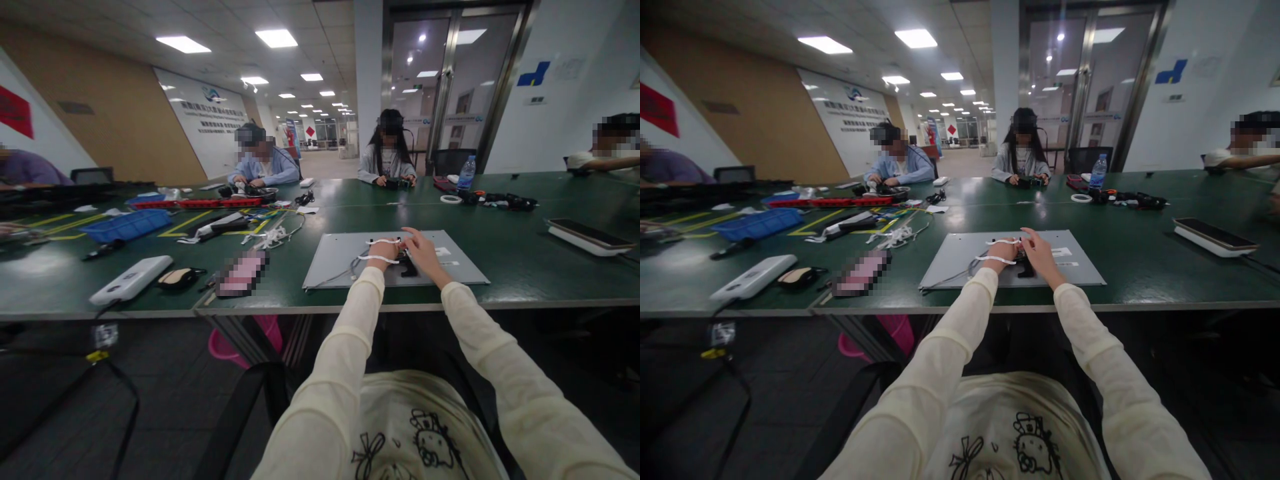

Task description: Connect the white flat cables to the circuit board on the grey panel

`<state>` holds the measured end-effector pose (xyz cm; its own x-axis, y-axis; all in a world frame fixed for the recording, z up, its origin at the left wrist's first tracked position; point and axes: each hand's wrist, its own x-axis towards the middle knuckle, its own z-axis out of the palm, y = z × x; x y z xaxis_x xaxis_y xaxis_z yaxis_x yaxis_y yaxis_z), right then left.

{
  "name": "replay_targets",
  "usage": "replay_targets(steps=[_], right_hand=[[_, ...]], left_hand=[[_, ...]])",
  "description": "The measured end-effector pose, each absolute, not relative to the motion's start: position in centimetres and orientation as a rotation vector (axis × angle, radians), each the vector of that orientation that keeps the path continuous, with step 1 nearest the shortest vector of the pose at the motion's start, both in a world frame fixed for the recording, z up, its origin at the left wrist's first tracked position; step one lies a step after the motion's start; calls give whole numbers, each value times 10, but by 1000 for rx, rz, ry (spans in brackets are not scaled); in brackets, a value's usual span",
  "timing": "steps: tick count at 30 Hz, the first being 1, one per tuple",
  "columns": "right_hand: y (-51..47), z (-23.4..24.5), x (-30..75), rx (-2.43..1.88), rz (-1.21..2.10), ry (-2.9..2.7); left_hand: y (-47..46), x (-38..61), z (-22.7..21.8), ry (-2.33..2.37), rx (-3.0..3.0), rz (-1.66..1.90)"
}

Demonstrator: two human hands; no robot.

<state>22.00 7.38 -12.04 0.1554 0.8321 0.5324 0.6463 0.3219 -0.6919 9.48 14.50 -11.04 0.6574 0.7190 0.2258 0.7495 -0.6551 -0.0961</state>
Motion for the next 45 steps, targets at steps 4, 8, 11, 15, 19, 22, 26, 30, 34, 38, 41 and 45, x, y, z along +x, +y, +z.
replay_targets(steps=[4,8,11,15,19,22,26,30,34,38,41,45], right_hand=[[78,-122,219,-1391,206,-1627],[77,-123,220,-1348,142,-1671],[77,-123,221,-1348,129,-1658],[79,-124,220,-1284,119,-1608],[78,-124,220,-1236,185,-1586],[77,-123,219,-1258,199,-1567],[80,-123,219,-1322,188,-1551],[87,-125,217,-1359,210,-1546],[86,-123,219,-1312,266,-1529],[74,-118,234,-1339,330,-1377],[62,-120,253,-1341,567,-1304],[52,-130,273,-1416,809,-1371]], left_hand=[[148,96,-112,-1229,-2705,-254],[147,96,-111,-1252,-2713,-270],[145,95,-110,-1276,-2708,-299],[143,95,-109,-1303,-2699,-320],[142,95,-108,-1314,-2695,-311],[141,95,-106,-1303,-2698,-298],[141,95,-105,-1289,-2698,-284],[141,95,-106,-1264,-2704,-271],[140,94,-107,-1227,-2729,-275],[139,94,-107,-1254,-2741,-311],[141,94,-108,-1294,-2763,-365],[150,92,-104,-1375,-2800,-497]])
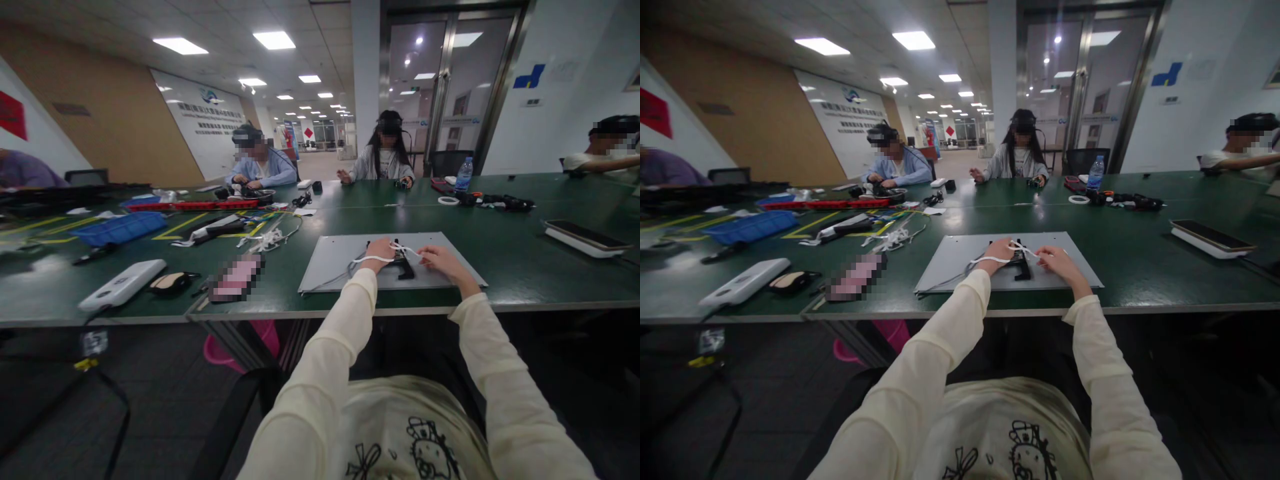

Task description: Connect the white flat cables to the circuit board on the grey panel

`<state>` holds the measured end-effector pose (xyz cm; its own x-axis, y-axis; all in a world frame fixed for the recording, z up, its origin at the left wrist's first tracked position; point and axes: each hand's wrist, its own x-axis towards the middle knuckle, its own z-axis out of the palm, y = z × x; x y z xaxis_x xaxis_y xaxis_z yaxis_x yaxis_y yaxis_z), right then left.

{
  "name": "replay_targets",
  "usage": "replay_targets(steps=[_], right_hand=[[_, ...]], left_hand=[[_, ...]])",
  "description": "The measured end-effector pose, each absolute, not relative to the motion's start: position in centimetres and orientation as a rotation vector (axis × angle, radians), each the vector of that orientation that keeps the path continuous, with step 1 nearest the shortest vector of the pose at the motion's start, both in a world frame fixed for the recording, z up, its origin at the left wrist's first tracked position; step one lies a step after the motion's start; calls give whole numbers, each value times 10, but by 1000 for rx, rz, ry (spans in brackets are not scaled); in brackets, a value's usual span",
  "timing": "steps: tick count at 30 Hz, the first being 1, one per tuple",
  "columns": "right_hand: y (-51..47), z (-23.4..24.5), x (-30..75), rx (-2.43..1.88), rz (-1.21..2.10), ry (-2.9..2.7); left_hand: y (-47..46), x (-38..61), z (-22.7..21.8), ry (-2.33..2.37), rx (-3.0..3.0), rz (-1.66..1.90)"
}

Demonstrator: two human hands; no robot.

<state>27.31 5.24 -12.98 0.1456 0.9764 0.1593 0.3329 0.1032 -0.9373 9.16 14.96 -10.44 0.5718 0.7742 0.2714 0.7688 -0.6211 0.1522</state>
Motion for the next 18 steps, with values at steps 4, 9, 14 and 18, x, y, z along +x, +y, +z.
replay_targets(steps=[4,9,14,18], right_hand=[[53,-136,277,-1537,688,-1489],[53,-137,274,-1622,505,-1622],[52,-140,274,-1608,298,-1785],[52,-142,272,-1607,170,-1843]], left_hand=[[155,88,-91,1378,2667,693],[126,81,-74,1242,2487,1043],[62,73,-89,1128,2589,935],[31,73,-113,1167,2731,884]])
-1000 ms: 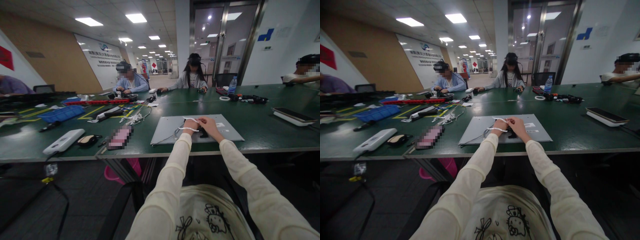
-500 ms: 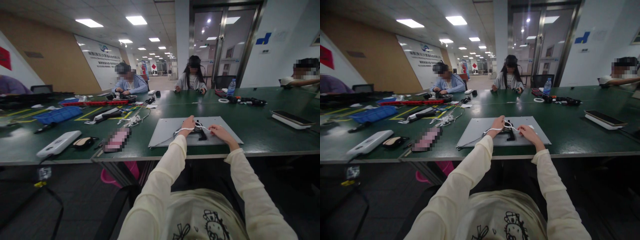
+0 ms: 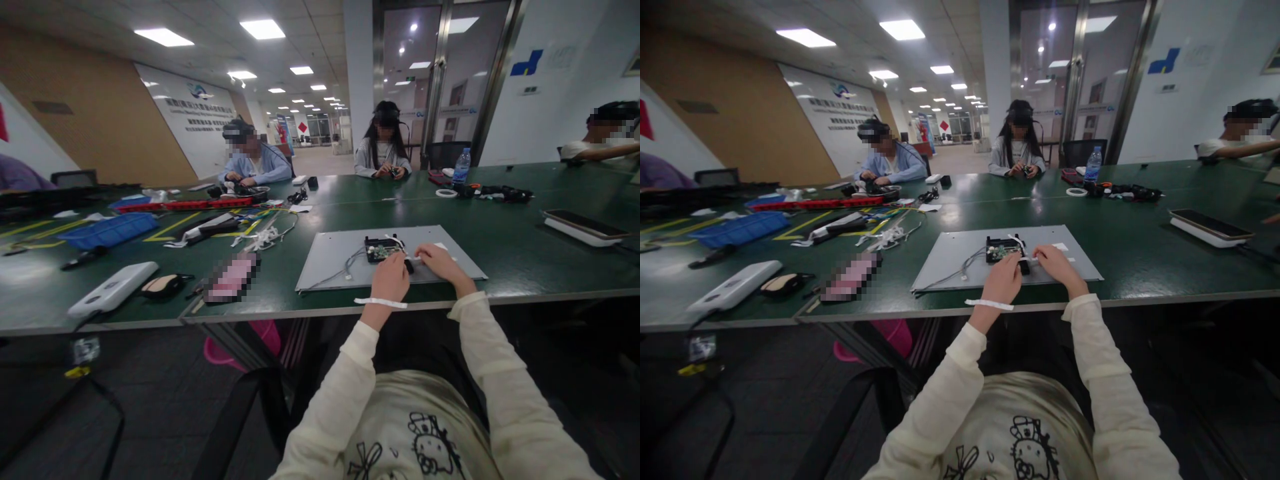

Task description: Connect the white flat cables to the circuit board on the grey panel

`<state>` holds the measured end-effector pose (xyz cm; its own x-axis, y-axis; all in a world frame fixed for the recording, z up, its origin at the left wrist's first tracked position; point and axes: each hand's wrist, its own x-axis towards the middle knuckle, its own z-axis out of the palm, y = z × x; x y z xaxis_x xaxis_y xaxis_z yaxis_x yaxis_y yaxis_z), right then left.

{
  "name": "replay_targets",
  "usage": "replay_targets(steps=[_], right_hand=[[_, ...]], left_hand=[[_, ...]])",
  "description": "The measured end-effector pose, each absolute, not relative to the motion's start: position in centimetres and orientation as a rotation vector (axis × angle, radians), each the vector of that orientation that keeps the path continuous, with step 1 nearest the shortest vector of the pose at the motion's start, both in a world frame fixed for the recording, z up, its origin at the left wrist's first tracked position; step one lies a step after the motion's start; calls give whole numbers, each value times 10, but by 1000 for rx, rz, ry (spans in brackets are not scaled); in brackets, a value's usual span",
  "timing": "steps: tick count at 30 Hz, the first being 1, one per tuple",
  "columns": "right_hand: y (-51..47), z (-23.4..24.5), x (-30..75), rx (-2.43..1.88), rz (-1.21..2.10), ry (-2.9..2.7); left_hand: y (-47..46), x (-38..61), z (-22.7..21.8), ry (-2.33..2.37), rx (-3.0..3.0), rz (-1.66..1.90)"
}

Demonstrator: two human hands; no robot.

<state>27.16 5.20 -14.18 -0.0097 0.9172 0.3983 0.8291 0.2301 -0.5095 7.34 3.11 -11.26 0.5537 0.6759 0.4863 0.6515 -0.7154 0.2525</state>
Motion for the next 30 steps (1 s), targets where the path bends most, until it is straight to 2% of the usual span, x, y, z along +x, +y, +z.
replay_targets(steps=[10,19,30], right_hand=[[51,-147,268,-1623,-8,-1912],[46,-148,251,-1853,-207,-1756],[49,-154,252,-1858,-175,-1705]], left_hand=[[21,73,-124,1201,2899,686],[18,72,-124,1205,2887,668],[12,70,-120,1331,2807,685]])
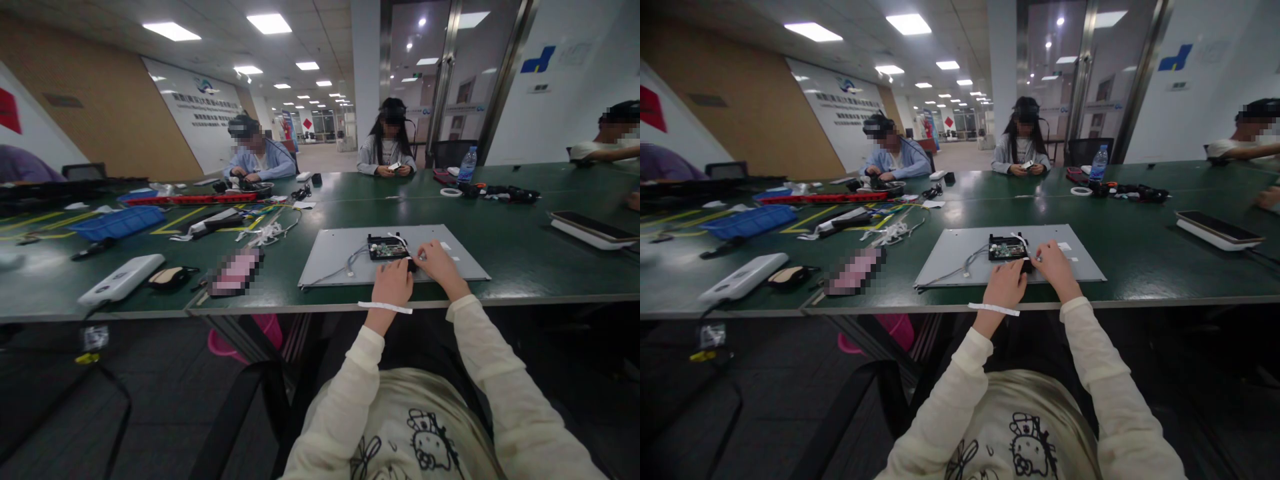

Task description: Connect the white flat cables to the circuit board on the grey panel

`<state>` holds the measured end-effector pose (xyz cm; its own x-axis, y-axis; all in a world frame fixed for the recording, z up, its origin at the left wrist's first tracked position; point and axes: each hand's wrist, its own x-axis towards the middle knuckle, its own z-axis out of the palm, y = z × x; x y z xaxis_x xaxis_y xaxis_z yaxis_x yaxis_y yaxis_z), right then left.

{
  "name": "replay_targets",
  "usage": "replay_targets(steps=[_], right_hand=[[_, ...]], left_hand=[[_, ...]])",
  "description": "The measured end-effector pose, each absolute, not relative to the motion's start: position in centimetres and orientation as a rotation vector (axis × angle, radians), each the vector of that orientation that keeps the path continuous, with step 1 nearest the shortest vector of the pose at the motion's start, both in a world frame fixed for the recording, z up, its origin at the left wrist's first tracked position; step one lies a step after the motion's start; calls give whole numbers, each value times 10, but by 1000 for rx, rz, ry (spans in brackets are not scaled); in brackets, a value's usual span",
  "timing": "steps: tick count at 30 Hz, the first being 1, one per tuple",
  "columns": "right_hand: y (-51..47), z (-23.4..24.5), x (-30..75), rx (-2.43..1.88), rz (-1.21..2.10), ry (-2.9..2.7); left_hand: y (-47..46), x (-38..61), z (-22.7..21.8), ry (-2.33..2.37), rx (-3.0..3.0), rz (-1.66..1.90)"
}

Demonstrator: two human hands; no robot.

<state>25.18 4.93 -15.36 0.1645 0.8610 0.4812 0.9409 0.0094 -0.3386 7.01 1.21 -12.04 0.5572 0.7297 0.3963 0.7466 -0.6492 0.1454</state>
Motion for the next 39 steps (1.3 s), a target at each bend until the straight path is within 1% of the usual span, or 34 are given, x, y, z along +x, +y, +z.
replay_targets(steps=[9,16,19,22,26,29,33,39], right_hand=[[50,-157,258,-1787,-17,-1667],[45,-153,259,-1686,4,-1653],[38,-141,254,-1527,-32,-1679],[19,-125,241,-1286,16,-1745],[-29,-117,214,-1025,249,-1827],[-64,-122,195,-932,384,-1905],[-81,-128,180,-943,324,-1953],[-72,-131,176,-883,287,-1936]], left_hand=[[9,69,-117,-1309,-2695,-632],[8,68,-117,-1345,-2706,-627],[9,68,-118,-1319,-2702,-652],[11,68,-119,-1309,-2708,-666],[11,67,-119,-1314,-2741,-645],[12,66,-119,-1308,-2746,-602],[16,67,-122,-1292,-2736,-576],[21,70,-125,-1294,-2729,-554]])
